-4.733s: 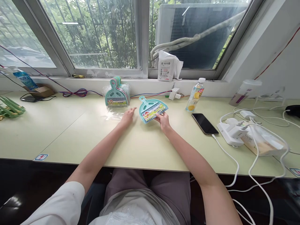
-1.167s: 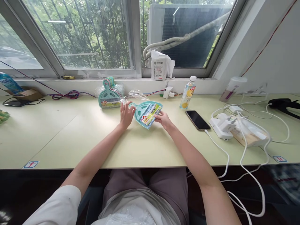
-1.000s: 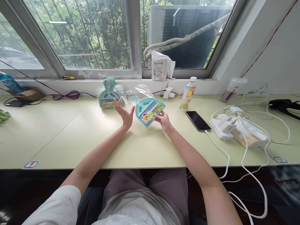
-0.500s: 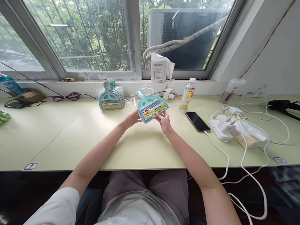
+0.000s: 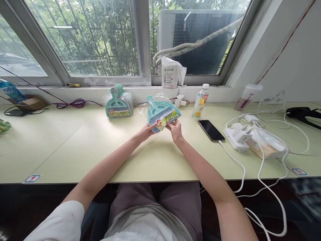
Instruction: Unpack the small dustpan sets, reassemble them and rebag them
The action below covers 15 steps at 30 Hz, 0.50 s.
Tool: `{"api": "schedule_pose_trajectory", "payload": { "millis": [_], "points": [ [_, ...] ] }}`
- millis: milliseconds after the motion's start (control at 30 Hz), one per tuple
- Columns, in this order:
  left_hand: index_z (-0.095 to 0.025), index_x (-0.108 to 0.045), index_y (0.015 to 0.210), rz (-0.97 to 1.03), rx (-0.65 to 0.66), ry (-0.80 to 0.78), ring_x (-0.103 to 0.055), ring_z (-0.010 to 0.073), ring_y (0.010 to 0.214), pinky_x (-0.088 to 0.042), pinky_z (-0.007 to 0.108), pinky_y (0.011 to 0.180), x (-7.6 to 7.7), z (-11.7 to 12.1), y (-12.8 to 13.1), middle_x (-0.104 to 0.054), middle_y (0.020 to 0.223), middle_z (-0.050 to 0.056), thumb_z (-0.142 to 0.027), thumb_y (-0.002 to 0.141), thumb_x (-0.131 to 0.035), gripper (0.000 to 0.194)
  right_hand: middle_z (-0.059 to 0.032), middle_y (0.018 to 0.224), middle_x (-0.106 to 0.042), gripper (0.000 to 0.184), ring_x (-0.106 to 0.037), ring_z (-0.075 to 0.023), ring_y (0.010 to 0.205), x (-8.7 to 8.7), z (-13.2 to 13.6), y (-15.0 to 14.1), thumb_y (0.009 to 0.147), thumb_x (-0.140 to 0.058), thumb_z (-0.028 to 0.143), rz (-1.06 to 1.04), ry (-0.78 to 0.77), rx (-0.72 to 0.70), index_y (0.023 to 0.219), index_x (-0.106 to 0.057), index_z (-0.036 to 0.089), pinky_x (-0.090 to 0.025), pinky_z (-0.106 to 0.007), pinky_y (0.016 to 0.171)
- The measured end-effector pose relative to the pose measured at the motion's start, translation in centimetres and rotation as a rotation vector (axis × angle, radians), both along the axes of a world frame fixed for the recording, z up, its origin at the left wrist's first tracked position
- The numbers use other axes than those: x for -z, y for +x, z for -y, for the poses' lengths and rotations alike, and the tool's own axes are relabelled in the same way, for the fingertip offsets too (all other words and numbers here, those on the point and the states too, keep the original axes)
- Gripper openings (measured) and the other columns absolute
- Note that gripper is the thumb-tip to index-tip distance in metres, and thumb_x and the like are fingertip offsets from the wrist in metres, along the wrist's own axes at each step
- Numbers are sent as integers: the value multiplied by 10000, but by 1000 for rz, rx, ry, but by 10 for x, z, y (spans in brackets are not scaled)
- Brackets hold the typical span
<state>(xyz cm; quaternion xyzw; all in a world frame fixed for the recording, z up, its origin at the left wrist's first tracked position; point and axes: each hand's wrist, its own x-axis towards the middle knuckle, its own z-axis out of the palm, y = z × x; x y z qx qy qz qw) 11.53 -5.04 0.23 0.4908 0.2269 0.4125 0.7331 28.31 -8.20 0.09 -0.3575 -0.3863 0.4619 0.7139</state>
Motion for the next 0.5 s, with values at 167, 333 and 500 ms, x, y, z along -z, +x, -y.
{"api": "schedule_pose_trajectory", "payload": {
  "millis": [167,333,500],
  "points": [
    [-157,-562,1156,52,-102,107,-602,243,1097,-442,431,1002,-4,9,10,-633,1194,121,-365,718,-758,523,-33,977,-703,411,-655,-238,1038,1,-1,1,609,-818,296,-4,-13,15,936,-583,215,-550,-433,946],
    [-179,-471,1178,-58,-400,100,-604,244,1063,-471,412,939,9,5,14,-634,1139,94,-197,640,-776,618,-27,942,-698,409,-662,-236,1014,6,0,-5,602,-818,275,-12,-28,1,930,-581,213,-561,-433,927],
    [-211,-420,1205,-143,-635,376,-579,222,1091,-459,376,938,17,10,18,-605,1177,84,-262,815,-594,430,-12,961,-706,384,-677,-219,964,4,1,-7,599,-815,262,-53,-25,-55,911,-594,224,-567,-417,911]
  ]
}}
